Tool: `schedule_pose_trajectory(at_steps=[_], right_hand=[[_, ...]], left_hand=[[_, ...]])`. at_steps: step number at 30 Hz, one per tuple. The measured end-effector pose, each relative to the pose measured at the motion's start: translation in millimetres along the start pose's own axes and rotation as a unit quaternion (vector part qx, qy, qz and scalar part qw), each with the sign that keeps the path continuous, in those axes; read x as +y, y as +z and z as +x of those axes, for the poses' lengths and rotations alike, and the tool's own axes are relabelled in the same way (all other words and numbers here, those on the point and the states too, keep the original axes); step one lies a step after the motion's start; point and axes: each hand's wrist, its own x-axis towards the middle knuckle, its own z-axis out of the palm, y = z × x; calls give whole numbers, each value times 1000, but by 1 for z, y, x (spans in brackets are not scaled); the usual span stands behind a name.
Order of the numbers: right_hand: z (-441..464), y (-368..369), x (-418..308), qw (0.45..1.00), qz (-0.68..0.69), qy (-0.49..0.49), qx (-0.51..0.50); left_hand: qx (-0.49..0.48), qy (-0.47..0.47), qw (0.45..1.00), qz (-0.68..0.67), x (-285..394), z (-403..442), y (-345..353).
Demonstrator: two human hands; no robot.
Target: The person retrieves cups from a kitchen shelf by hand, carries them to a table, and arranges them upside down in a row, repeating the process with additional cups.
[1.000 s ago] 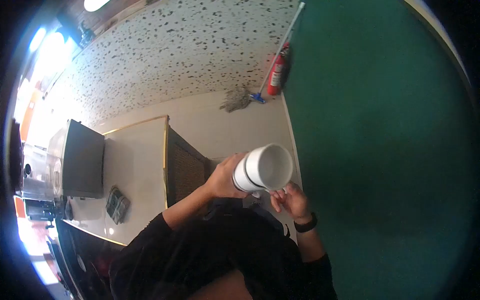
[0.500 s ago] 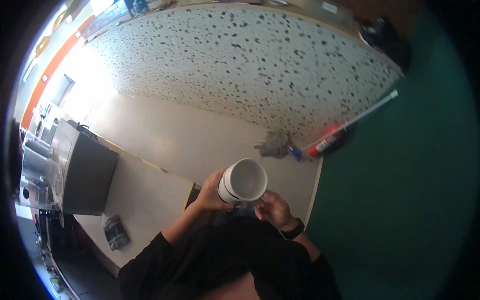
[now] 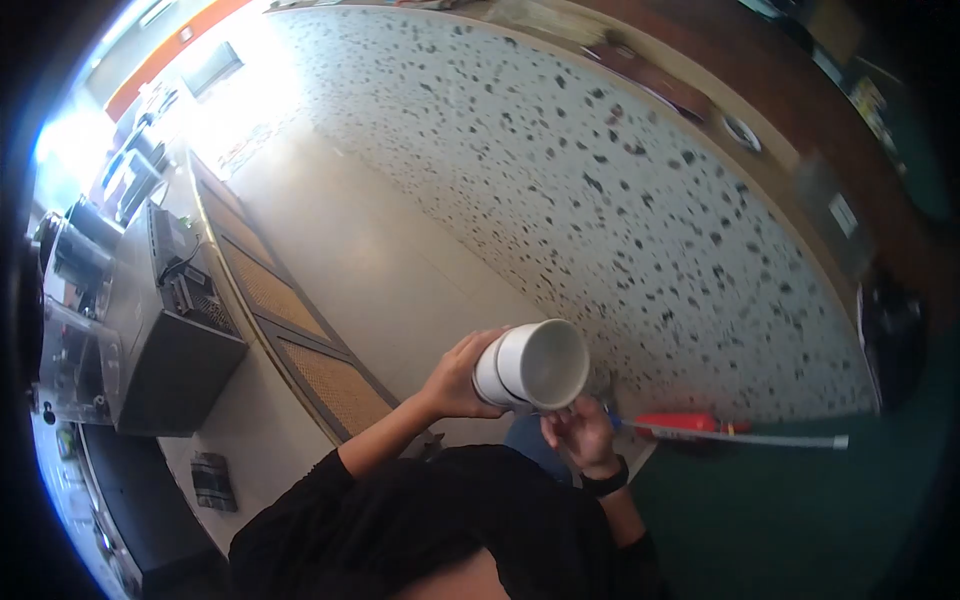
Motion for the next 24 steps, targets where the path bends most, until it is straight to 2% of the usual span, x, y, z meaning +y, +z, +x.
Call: schedule_pose_trajectory(at_steps=[1, 5, 8, 9, 12, 19, 24], right_hand=[[21, -8, -11, 1000, 9, -25, -17], [108, -12, -63, 997, -50, 53, 15], [184, -12, -95, 985, -113, 116, -62], [207, -13, -104, 976, -147, 153, -56], [284, -9, -115, 957, -167, 202, -123], [448, 37, -82, 885, -179, 330, -275], [551, 85, -20, 867, -169, 366, -292]], left_hand=[[9, -9, 1000, 5, -8, 14, -3], [65, -56, 996, 20, -42, 72, -18], [117, -100, 987, 41, -74, 98, -32], [135, -117, 983, 48, -84, 104, -37], [197, -161, 965, 63, -108, 125, -59], [346, -212, 909, 100, -153, 132, -140], [396, -247, 875, 129, -202, 126, -232]])
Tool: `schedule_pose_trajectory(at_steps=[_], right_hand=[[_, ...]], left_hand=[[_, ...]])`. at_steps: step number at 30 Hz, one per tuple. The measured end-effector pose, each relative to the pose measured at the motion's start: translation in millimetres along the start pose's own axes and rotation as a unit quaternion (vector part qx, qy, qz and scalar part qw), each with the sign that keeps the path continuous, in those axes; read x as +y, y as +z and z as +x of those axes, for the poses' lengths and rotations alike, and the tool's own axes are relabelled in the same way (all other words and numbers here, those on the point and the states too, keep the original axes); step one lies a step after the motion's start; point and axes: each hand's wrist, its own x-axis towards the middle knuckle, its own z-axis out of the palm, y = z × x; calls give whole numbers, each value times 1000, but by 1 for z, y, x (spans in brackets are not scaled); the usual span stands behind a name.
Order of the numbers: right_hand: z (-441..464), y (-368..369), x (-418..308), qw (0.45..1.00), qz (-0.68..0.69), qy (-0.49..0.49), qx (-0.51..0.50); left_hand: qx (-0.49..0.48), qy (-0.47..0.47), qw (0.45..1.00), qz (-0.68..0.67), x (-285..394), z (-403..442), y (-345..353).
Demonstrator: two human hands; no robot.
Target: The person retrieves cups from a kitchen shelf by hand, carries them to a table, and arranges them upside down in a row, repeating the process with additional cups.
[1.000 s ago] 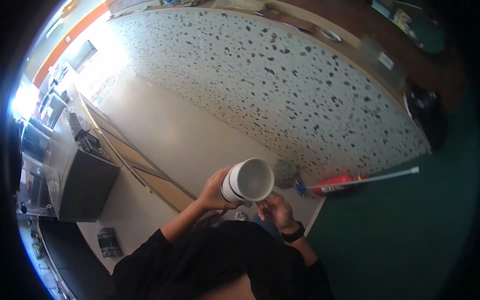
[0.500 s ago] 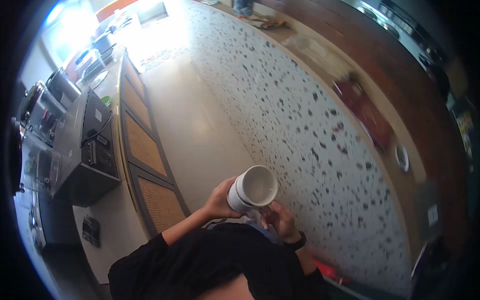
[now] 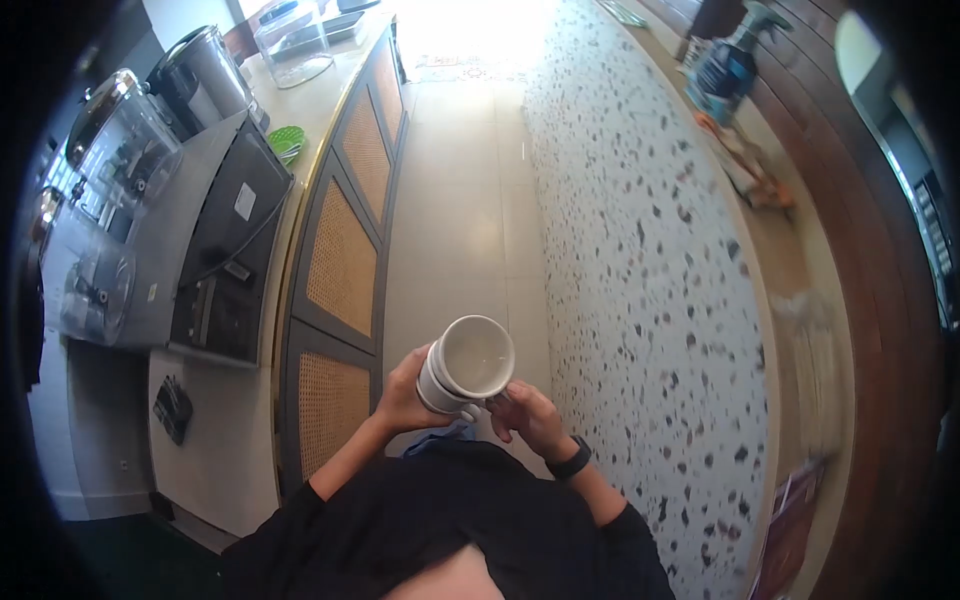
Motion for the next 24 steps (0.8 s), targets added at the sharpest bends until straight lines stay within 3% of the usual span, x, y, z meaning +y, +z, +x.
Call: schedule_pose_trajectory(at_steps=[5, 8, 13, 18, 21, 24], right_hand=[[116, 5, -55, 997, 47, -7, 58], [181, -22, -84, 996, 80, -27, 9], [264, -44, -143, 993, 70, -76, 59], [353, -98, -197, 987, 94, -125, 23], [418, -138, -235, 987, 97, -131, -6], [491, -161, -288, 992, 87, -83, 29]], left_hand=[[17, -3, 1000, 6, -39, 110, -49], [12, 15, 1000, 21, -63, 184, -71], [21, 33, 999, 28, -95, 300, -86], [9, 72, 996, 49, -133, 417, -93], [15, 69, 996, 60, -159, 494, -98], [30, 29, 997, 61, -180, 571, -108]])
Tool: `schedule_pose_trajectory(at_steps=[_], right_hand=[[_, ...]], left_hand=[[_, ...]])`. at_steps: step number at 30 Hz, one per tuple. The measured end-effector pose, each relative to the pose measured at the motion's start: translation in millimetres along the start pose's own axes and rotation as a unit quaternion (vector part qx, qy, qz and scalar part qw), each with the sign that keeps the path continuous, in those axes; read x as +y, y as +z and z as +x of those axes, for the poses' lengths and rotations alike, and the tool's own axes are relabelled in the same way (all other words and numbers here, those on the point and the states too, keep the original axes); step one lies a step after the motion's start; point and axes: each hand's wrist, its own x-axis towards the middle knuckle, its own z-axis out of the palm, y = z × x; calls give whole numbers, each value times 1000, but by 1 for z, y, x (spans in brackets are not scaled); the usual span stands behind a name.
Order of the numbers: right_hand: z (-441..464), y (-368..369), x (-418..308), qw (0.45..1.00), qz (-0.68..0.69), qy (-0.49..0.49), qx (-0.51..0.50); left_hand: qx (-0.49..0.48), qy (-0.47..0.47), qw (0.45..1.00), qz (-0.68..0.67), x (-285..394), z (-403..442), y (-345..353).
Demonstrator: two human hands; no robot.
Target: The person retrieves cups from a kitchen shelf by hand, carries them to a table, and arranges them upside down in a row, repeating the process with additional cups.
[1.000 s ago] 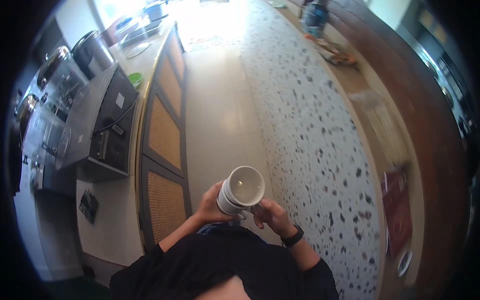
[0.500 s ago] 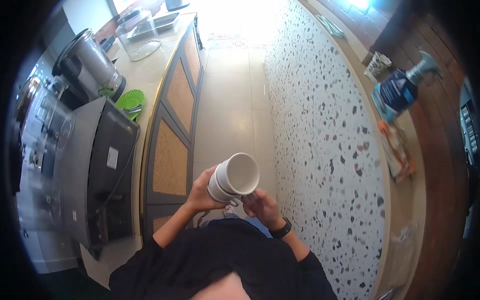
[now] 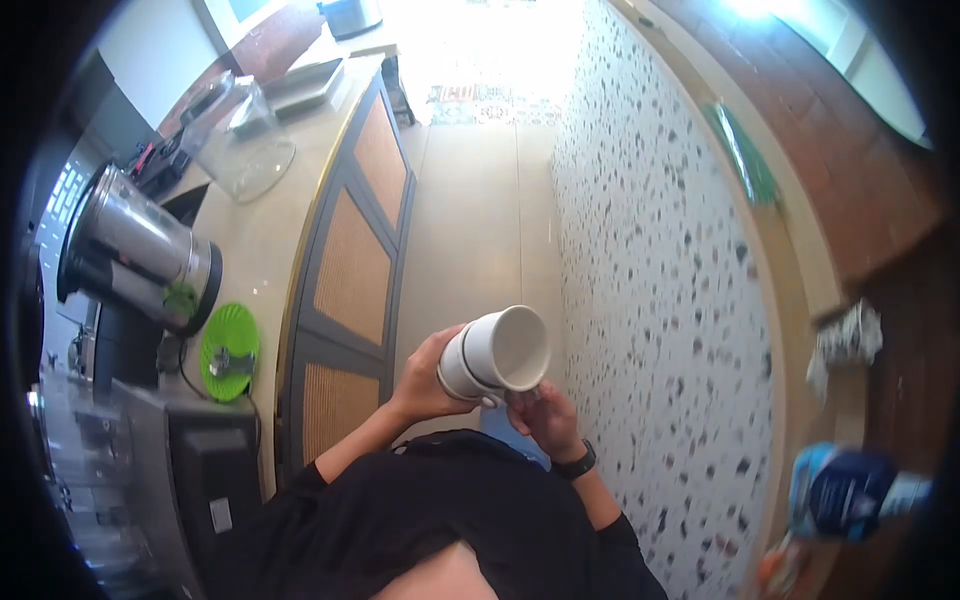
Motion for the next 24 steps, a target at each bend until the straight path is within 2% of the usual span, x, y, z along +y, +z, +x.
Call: schedule_pose_trajectory(at_steps=[2, 3, 6, 13, 16, 21, 24], right_hand=[[55, -2, -34, 999, -15, 30, -25], [84, -4, -50, 998, -20, 41, -46], [162, -5, -93, 990, -69, 82, -92], [325, -8, -135, 979, -93, 124, -130], [399, -19, -147, 977, -87, 140, -134], [522, -17, -183, 988, -77, 115, -67], [590, -22, -204, 993, -39, 89, -61]], left_hand=[[8, -46, 999, -10, -12, 45, -7], [38, -30, 998, 26, -12, 68, -11], [78, -43, 996, -18, -44, 125, -17], [117, -94, 989, -2, -112, 249, -52], [112, -86, 990, -8, -162, 307, -64], [84, -78, 993, -26, -234, 432, -96], [50, -27, 998, -18, -267, 513, -119]])
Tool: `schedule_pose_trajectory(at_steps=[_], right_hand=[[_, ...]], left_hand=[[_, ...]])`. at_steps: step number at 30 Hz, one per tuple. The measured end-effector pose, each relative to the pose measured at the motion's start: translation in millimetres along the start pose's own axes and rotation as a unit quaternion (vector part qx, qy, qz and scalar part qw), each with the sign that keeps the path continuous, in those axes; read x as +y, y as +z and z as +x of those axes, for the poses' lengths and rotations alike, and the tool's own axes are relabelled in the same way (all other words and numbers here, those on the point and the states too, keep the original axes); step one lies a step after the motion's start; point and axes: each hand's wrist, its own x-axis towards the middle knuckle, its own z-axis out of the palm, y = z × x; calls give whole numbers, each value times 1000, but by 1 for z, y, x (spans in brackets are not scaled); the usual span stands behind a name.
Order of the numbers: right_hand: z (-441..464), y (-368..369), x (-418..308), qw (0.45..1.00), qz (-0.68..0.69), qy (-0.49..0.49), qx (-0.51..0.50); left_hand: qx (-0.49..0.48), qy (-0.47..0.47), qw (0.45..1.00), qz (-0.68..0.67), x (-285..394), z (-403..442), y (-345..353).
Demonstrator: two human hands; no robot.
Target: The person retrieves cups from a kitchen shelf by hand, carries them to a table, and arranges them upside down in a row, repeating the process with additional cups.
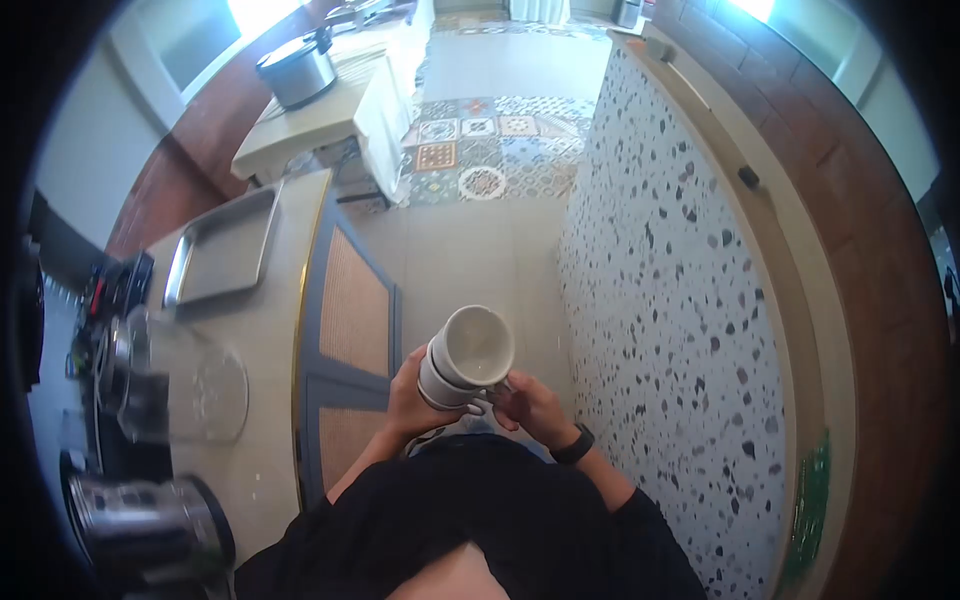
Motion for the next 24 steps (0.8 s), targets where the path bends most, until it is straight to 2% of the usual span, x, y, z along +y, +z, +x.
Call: schedule_pose_trajectory(at_steps=[2, 5, 13, 16, 24], right_hand=[[35, -10, -19, 1000, 17, -23, -13], [76, -13, -49, 993, 20, -91, 69], [181, -76, -123, 986, 43, -131, 91], [232, -107, -167, 987, 29, -122, 106], [385, -176, -311, 995, 6, -74, 60]], left_hand=[[-34, 18, 999, 17, -15, 58, -7], [-81, 18, 997, 4, -32, 122, -8], [-141, 29, 990, 2, -90, 281, 17], [-123, 48, 991, 13, -113, 348, 32], [-78, 7, 997, -12, -163, 537, 56]])
